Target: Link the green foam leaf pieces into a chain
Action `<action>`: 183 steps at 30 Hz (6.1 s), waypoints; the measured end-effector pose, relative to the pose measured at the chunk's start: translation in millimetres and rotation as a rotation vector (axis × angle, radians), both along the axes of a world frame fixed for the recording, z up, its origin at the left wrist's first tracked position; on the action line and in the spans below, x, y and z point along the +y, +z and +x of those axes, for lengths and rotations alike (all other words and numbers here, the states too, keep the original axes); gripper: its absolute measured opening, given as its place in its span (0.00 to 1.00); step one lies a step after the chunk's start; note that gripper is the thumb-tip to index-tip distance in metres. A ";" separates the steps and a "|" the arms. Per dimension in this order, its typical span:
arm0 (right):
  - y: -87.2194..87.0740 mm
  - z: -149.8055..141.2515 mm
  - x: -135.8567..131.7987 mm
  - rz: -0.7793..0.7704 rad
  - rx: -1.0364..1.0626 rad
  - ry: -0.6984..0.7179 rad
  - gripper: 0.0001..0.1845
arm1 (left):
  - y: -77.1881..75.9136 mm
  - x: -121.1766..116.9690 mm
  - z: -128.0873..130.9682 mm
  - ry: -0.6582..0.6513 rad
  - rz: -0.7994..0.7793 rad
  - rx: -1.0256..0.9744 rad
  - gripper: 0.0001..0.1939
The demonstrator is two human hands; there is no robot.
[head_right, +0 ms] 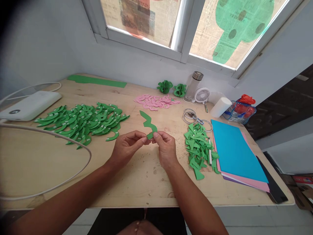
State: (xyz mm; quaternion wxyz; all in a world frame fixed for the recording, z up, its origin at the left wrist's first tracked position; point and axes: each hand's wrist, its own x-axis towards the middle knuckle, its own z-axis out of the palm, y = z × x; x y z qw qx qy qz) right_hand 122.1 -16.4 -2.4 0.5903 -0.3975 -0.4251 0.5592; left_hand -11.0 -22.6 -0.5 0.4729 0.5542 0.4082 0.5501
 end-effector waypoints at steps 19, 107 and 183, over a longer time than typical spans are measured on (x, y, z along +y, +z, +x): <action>-3.8 -0.3 -0.3 -0.005 -0.035 -0.006 0.11 | 0.1 1.4 -0.9 -0.022 -0.039 -0.024 0.07; -0.5 1.8 -3.8 0.164 -0.598 -0.014 0.07 | -1.0 12.1 -3.1 -0.082 -0.305 -0.386 0.06; -4.2 2.0 -1.2 0.089 -0.564 -0.022 0.05 | -1.7 18.6 -12.0 -0.247 -0.484 -0.547 0.08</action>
